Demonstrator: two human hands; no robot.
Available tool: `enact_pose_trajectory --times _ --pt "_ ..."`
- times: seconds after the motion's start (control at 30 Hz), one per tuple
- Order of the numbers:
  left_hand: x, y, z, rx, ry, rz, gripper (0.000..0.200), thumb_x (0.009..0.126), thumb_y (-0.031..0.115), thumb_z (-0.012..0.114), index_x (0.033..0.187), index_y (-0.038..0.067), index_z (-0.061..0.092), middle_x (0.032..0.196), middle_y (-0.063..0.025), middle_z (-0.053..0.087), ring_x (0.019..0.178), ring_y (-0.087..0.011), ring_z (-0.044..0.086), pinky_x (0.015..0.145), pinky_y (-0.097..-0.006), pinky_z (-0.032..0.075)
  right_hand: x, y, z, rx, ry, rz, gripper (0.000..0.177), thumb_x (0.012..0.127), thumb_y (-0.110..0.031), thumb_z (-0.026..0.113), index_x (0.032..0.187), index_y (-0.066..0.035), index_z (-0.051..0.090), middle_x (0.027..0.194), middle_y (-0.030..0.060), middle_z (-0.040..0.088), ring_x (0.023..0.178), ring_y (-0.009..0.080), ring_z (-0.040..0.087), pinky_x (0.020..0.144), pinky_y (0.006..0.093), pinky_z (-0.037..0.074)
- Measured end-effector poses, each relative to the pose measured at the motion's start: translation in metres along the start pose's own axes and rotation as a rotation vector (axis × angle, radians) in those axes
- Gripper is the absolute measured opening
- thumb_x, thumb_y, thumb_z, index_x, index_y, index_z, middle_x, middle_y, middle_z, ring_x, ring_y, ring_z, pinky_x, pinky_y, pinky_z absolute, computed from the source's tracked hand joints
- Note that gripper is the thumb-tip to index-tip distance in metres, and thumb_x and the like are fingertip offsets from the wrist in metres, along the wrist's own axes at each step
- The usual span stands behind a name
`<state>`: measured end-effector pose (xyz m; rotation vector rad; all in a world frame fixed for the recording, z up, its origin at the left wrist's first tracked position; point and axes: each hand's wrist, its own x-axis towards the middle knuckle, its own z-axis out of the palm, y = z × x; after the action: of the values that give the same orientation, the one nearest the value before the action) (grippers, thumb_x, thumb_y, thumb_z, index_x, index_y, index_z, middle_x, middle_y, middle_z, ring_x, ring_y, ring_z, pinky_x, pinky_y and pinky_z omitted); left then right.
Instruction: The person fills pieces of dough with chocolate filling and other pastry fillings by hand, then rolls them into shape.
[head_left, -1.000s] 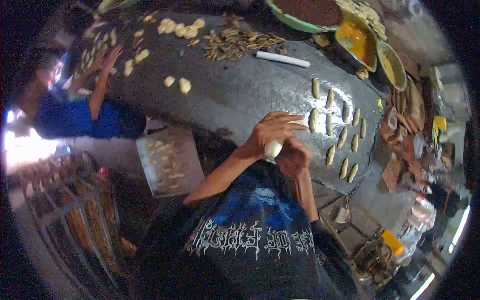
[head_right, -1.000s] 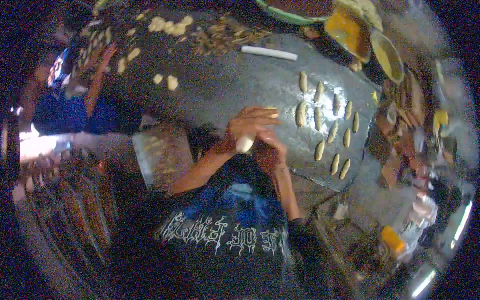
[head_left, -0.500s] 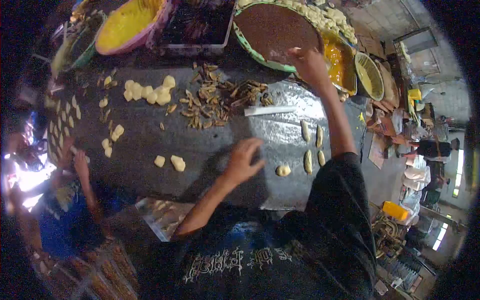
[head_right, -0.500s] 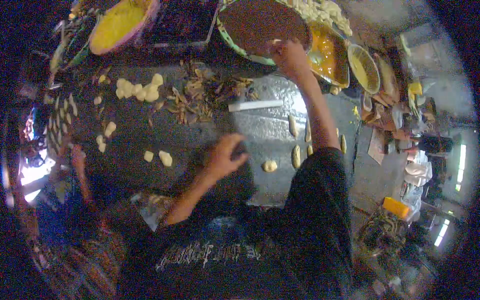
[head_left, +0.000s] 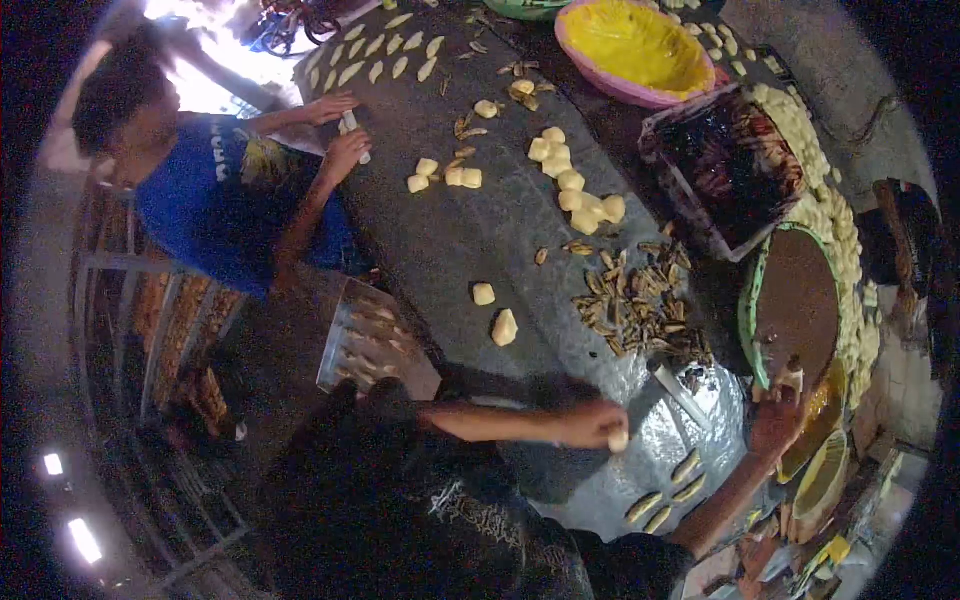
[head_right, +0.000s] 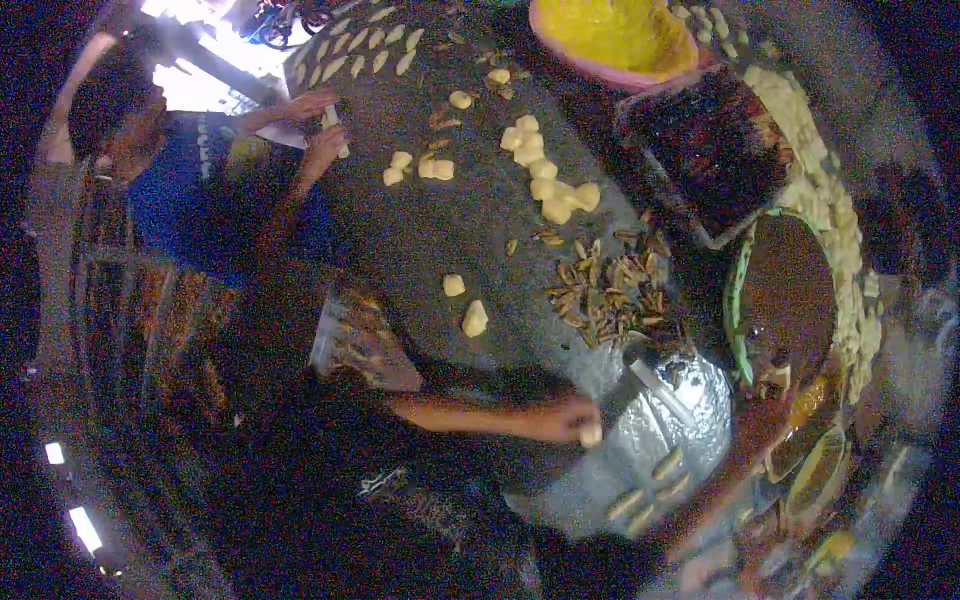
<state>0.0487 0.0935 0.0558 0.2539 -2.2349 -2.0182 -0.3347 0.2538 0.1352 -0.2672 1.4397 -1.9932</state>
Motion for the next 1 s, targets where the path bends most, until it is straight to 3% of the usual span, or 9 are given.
enact_pose_trajectory --times 0.2,0.3,0.37,0.4,0.43,0.53,0.7,0.83,1.0 --pt "-0.069 0.052 -0.108 0.967 0.735 -0.424 0.058 0.095 0.037 0.069 0.136 0.0 0.052 0.115 -0.0171 0.068 0.105 -0.0335 0.067 0.091 -0.0435 0.053 -0.12 -0.006 0.116 0.42 0.118 0.028 0.045 0.104 -0.037 0.05 0.127 0.0 0.062 0.114 0.0184 0.07 0.092 0.0297 0.069 0.055 0.0315 0.059" --pt "-0.087 0.109 -0.075 0.505 0.601 -0.41 0.052 0.101 0.034 0.061 0.14 0.001 0.049 0.13 -0.0174 0.064 0.118 -0.0321 0.064 0.101 -0.0426 0.05 -0.174 0.017 0.135 0.564 -0.017 0.19 0.046 0.103 -0.042 0.048 0.129 -0.006 0.061 0.12 0.017 0.069 0.088 0.0352 0.071 0.06 0.0408 0.063" --pt "-0.085 0.126 -0.032 0.016 0.519 -0.193 0.053 0.103 0.04 0.058 0.135 -0.002 0.055 0.121 -0.0192 0.068 0.107 -0.027 0.068 0.092 -0.04 0.053 -0.227 0.005 0.204 0.683 0.232 0.377 0.046 0.099 -0.049 0.054 0.123 -0.009 0.062 0.083 0.0098 0.065 0.065 0.0245 0.059 0.055 0.0355 0.05" --pt "-0.083 0.131 -0.009 -0.231 0.454 -0.087 0.055 0.104 0.043 0.056 0.133 -0.004 0.058 0.117 -0.0201 0.069 0.101 -0.0245 0.07 0.088 -0.0386 0.054 -0.241 0.045 0.175 0.543 -0.257 0.287 0.058 0.099 -0.055 0.048 0.131 -0.008 0.057 0.079 0.0096 0.061 0.059 0.0233 0.055 0.052 0.0364 0.046" --pt "-0.085 0.146 0.011 -0.34 0.503 -0.095 0.047 0.108 0.037 0.05 0.122 -0.005 0.065 0.11 -0.0171 0.07 0.096 -0.0175 0.069 0.082 -0.0345 0.054 -0.265 0.049 0.192 0.422 -0.202 0.266 0.068 0.098 -0.061 0.043 0.134 -0.004 0.054 0.078 0.0103 0.061 0.056 0.0228 0.052 0.051 0.036 0.044" --pt "-0.094 0.233 0.021 -0.056 0.342 -0.587 0.041 0.109 0.032 0.049 0.116 -0.003 0.068 0.104 -0.013 0.07 0.091 -0.0152 0.067 0.078 -0.0316 0.053 -0.314 0.069 0.2 0.472 -0.271 0.229 0.066 0.1 -0.053 0.046 0.13 0.004 0.056 0.104 0.0153 0.068 0.072 0.0255 0.06 0.059 0.0376 0.049" --pt "-0.09 0.12 -0.019 -0.929 0.362 -0.331 0.032 0.108 0.028 0.051 0.118 0.001 0.066 0.106 -0.0071 0.069 0.093 -0.015 0.065 0.084 -0.0297 0.052 -0.297 0.106 0.219 0.125 -0.184 0.063 0.043 0.103 -0.036 0.056 0.122 0.002 0.061 0.092 0.0084 0.067 0.074 0.0205 0.065 0.072 0.0344 0.053" --pt "-0.043 0.107 -0.12 -1.22 0.386 -0.261 0.032 0.109 0.024 0.046 0.13 0.002 0.057 0.128 -0.0122 0.065 0.114 -0.022 0.064 0.1 -0.037 0.053 -0.236 0.129 0.307 -0.58 -0.045 -0.194 0.035 0.101 -0.027 0.06 0.117 0.004 0.061 0.097 0.0138 0.07 0.088 0.0243 0.069 0.076 0.0354 0.054" --pt "-0.037 0.106 -0.13 -1.504 0.197 0.01 0.033 0.11 0.02 0.039 0.133 0.002 0.055 0.131 -0.0134 0.064 0.121 -0.0247 0.063 0.098 -0.0382 0.057 -0.227 0.121 0.33 -0.631 -0.002 -0.418 0.034 0.095 -0.014 0.066 0.125 0.003 0.063 0.112 0.0177 0.071 0.098 0.026 0.069 0.086 0.0355 0.053"
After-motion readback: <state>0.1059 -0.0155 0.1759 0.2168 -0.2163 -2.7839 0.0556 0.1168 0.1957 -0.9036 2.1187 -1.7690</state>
